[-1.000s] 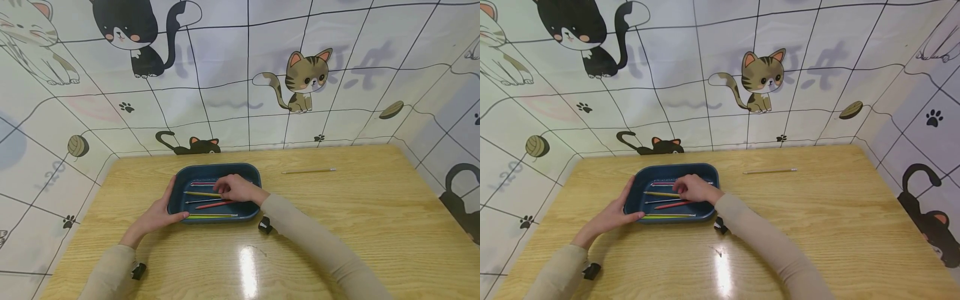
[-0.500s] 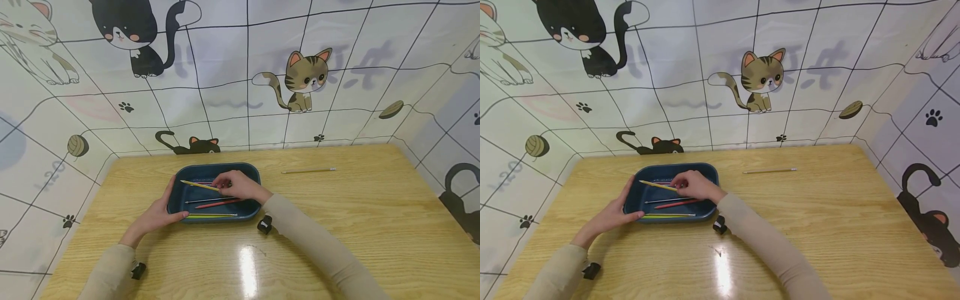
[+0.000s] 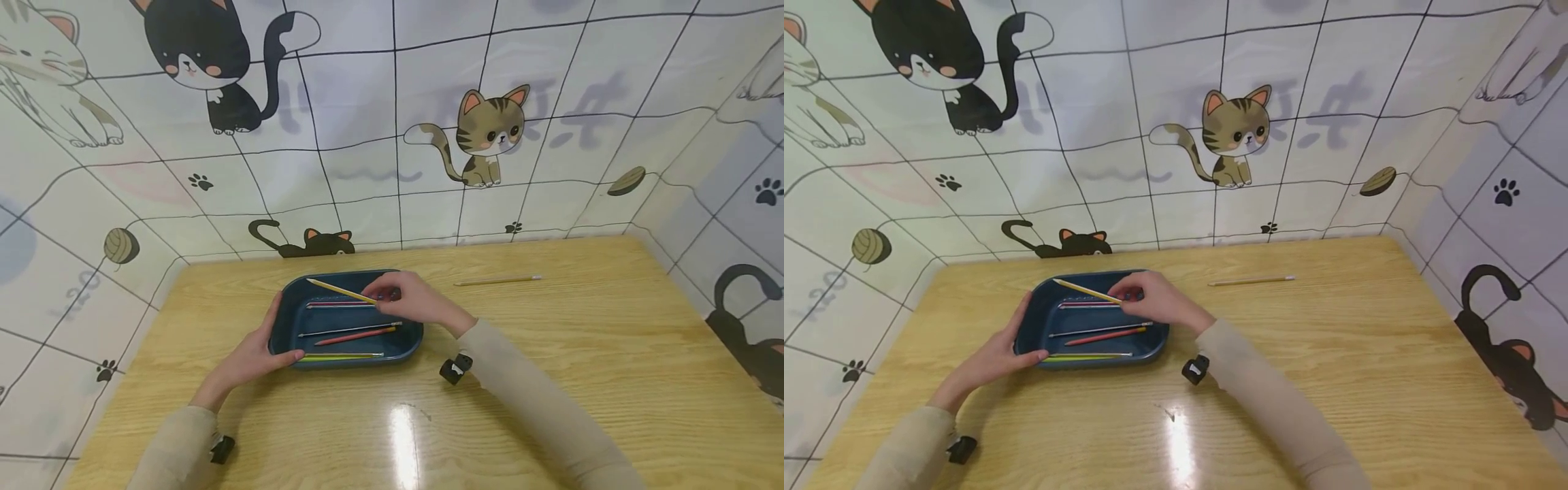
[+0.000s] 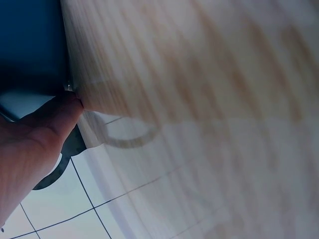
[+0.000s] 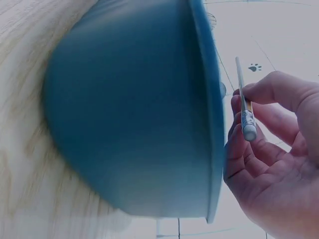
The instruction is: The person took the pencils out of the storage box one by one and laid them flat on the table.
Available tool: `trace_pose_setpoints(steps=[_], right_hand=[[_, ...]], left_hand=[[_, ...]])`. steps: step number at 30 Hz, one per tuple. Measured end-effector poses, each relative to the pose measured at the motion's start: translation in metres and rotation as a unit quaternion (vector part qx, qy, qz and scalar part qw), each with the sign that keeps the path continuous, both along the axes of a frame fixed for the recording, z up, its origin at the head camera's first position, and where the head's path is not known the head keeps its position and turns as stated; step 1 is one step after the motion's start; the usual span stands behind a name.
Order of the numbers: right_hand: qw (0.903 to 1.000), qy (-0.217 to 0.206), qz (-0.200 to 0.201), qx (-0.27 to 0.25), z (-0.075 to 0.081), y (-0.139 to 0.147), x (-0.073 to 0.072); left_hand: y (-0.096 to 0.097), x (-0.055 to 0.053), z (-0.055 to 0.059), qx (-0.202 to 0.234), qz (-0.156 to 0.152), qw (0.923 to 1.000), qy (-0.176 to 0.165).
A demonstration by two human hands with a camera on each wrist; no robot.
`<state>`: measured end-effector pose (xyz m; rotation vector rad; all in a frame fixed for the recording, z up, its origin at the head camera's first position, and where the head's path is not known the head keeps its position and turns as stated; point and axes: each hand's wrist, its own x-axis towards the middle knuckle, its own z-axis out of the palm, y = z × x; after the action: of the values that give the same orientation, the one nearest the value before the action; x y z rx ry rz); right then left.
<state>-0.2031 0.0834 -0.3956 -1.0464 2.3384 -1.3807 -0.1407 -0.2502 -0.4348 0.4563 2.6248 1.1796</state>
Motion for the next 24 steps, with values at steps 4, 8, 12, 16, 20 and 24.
trace_pose_setpoints(steps=[4, 8, 12, 16, 20, 24], right_hand=[[0.9999, 0.006, -0.011, -0.001, 0.002, 0.015, 0.004], [0.9997, 0.01, -0.023, 0.004, 0.004, 0.03, 0.008], [0.9993, 0.013, -0.034, 0.007, 0.001, 0.045, 0.01], [0.9989, 0.012, -0.046, 0.007, -0.003, 0.06, 0.014], [0.998, 0.005, -0.062, 0.008, -0.005, 0.073, 0.016], [0.9972, 0.001, -0.075, 0.008, -0.008, 0.084, 0.017]], left_hand=[[0.0, 0.0, 0.0, 0.001, -0.001, 1.0, 0.002], [0.0, 0.001, 0.001, -0.002, -0.001, 1.0, 0.004], [0.0, 0.002, 0.0, 0.0, 0.0, 1.0, 0.002], [0.0, 0.002, -0.001, 0.0, -0.001, 1.0, 0.001], [0.0, 0.002, -0.001, -0.002, 0.0, 1.0, 0.003], [0.0, 0.002, -0.001, -0.003, 0.002, 1.0, 0.003]])
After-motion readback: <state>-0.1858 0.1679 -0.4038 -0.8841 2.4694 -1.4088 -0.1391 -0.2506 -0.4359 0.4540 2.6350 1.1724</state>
